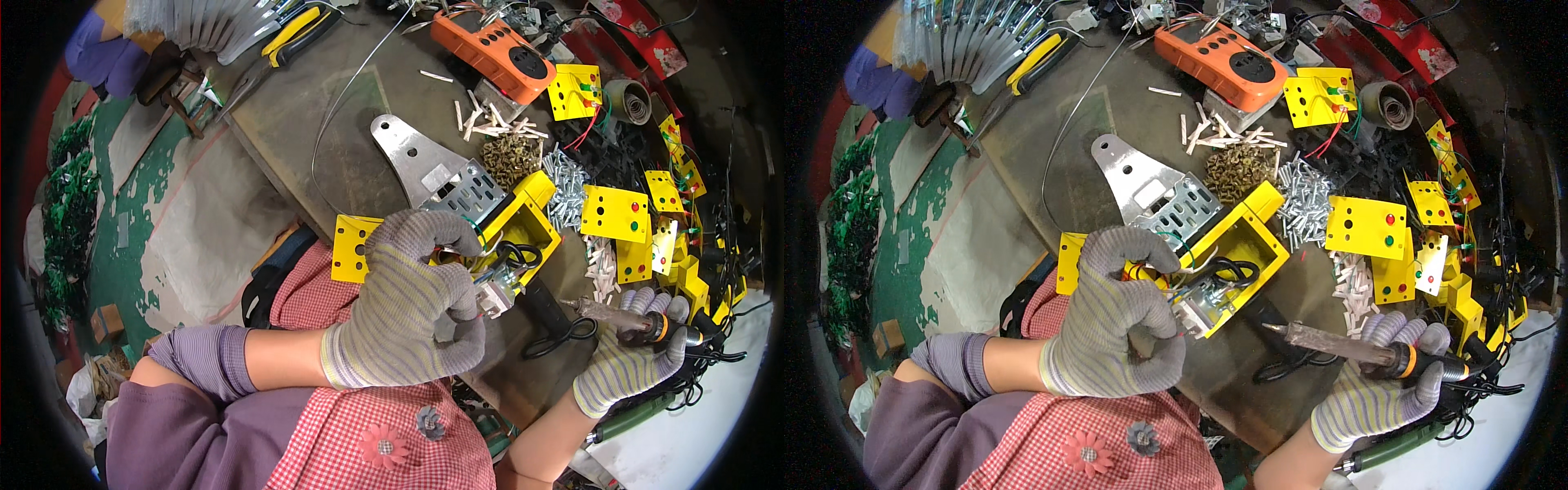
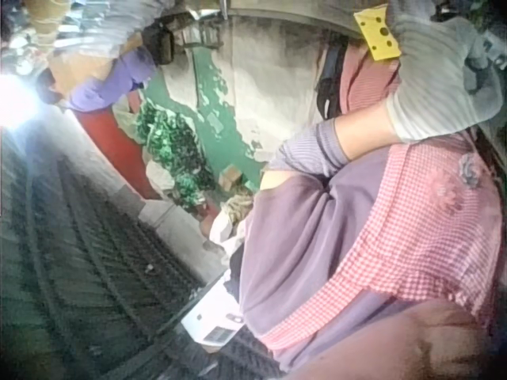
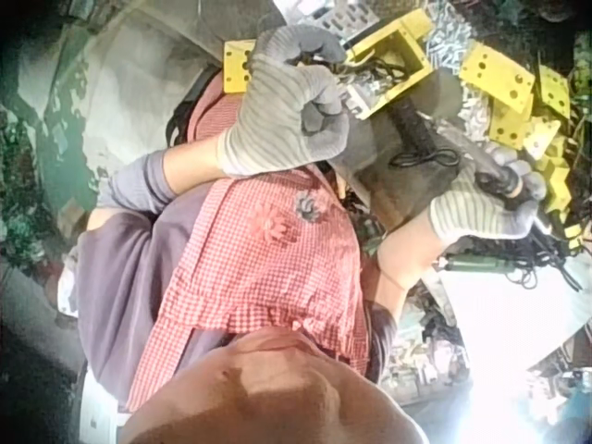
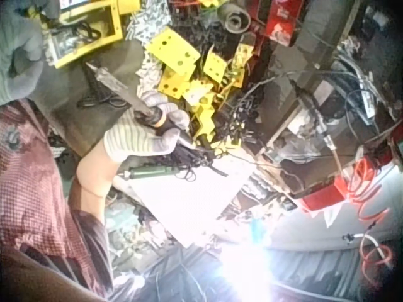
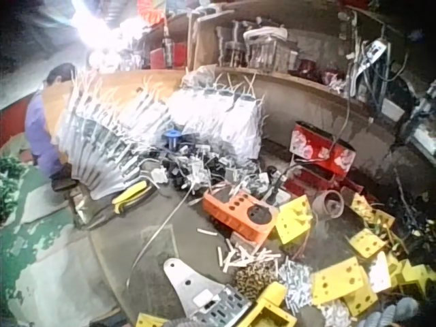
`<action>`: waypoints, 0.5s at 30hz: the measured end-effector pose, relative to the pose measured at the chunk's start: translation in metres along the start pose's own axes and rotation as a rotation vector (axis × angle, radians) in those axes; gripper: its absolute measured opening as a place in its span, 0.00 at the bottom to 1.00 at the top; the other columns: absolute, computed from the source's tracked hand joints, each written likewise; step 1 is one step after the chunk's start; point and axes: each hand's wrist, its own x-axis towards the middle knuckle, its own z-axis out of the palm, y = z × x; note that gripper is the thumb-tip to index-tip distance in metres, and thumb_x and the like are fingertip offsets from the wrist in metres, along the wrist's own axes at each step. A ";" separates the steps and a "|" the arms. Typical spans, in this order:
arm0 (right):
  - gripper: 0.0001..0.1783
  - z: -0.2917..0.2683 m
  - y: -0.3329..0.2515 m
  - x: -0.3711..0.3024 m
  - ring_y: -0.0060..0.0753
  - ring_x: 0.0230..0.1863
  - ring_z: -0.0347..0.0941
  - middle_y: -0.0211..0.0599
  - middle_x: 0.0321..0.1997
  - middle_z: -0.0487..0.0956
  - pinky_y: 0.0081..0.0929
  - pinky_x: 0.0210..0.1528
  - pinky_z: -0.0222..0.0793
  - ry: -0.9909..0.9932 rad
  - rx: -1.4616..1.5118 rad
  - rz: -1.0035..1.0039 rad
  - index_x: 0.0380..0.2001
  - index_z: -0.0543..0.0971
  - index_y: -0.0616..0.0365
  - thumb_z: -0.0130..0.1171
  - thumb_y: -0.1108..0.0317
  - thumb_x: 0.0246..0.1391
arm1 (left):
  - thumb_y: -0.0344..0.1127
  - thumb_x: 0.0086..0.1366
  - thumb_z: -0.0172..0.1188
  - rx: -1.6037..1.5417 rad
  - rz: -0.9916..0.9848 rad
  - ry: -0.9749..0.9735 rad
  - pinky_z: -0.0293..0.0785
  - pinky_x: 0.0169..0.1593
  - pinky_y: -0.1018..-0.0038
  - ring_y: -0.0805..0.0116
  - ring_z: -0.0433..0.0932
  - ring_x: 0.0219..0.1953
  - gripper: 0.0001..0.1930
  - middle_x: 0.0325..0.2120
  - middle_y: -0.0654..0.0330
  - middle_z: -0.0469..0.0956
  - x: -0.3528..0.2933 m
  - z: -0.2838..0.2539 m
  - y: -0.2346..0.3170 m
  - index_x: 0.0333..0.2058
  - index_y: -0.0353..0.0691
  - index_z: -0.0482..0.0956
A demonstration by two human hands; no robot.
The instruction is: Assemble and solder components into a yellow electronic housing.
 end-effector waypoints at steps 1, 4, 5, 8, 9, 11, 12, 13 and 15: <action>0.15 0.001 0.000 0.000 0.27 0.26 0.54 0.27 0.23 0.60 0.27 0.33 0.51 0.004 -0.005 -0.001 0.34 0.68 0.52 0.61 0.56 0.56 | 0.33 0.39 0.71 -0.007 -0.003 0.001 0.66 0.51 0.62 0.56 0.72 0.47 0.12 0.44 0.54 0.71 0.000 0.001 0.000 0.21 0.47 0.75; 0.15 -0.016 -0.009 0.006 0.36 0.39 0.69 0.34 0.38 0.77 0.38 0.48 0.62 -0.308 0.089 0.145 0.42 0.76 0.55 0.58 0.56 0.59 | 0.33 0.39 0.71 -0.017 -0.007 -0.001 0.66 0.52 0.62 0.57 0.72 0.48 0.11 0.44 0.54 0.70 0.000 0.000 0.000 0.21 0.48 0.75; 0.15 -0.017 -0.008 0.004 0.36 0.39 0.69 0.34 0.38 0.77 0.38 0.48 0.62 -0.308 0.089 0.146 0.42 0.76 0.55 0.58 0.56 0.59 | 0.33 0.39 0.71 -0.021 -0.009 -0.004 0.66 0.52 0.62 0.57 0.72 0.48 0.11 0.44 0.54 0.70 0.001 0.000 0.000 0.21 0.48 0.75; 0.15 0.000 0.000 -0.001 0.26 0.26 0.53 0.27 0.23 0.60 0.27 0.32 0.50 0.075 0.014 -0.001 0.34 0.69 0.52 0.62 0.57 0.55 | 0.33 0.39 0.71 -0.011 -0.007 -0.009 0.66 0.52 0.63 0.57 0.72 0.48 0.11 0.44 0.54 0.70 0.000 0.001 0.001 0.21 0.48 0.75; 0.15 -0.002 -0.001 -0.001 0.26 0.26 0.53 0.27 0.23 0.60 0.27 0.33 0.50 0.061 0.006 0.007 0.34 0.69 0.52 0.62 0.56 0.55 | 0.33 0.39 0.71 -0.011 -0.008 -0.008 0.66 0.52 0.63 0.57 0.72 0.48 0.11 0.44 0.54 0.70 0.000 0.001 0.000 0.21 0.48 0.75; 0.15 -0.001 0.000 -0.001 0.25 0.27 0.53 0.27 0.23 0.60 0.27 0.33 0.50 0.046 -0.002 0.016 0.34 0.70 0.52 0.62 0.56 0.55 | 0.33 0.39 0.71 -0.018 -0.008 0.006 0.66 0.53 0.62 0.58 0.72 0.48 0.11 0.45 0.54 0.70 0.000 0.002 0.000 0.21 0.48 0.75; 0.15 0.000 0.001 -0.001 0.26 0.26 0.53 0.27 0.23 0.60 0.27 0.32 0.51 0.064 0.001 0.008 0.34 0.70 0.52 0.62 0.56 0.55 | 0.33 0.39 0.71 -0.018 -0.009 0.007 0.66 0.53 0.62 0.58 0.72 0.48 0.11 0.45 0.54 0.70 0.000 0.001 0.000 0.21 0.48 0.75; 0.15 0.000 0.001 0.000 0.26 0.26 0.53 0.27 0.23 0.61 0.27 0.32 0.51 0.081 0.004 0.001 0.35 0.70 0.52 0.62 0.56 0.55 | 0.33 0.39 0.71 -0.012 -0.010 0.002 0.66 0.53 0.63 0.58 0.72 0.48 0.11 0.45 0.54 0.70 0.000 0.000 0.001 0.21 0.48 0.75; 0.15 -0.017 -0.007 0.004 0.34 0.34 0.64 0.33 0.32 0.71 0.33 0.43 0.58 -0.100 0.064 0.093 0.39 0.74 0.54 0.60 0.56 0.57 | 0.33 0.39 0.71 -0.007 -0.013 -0.003 0.66 0.53 0.63 0.58 0.72 0.48 0.11 0.45 0.54 0.70 0.000 0.000 0.001 0.21 0.48 0.75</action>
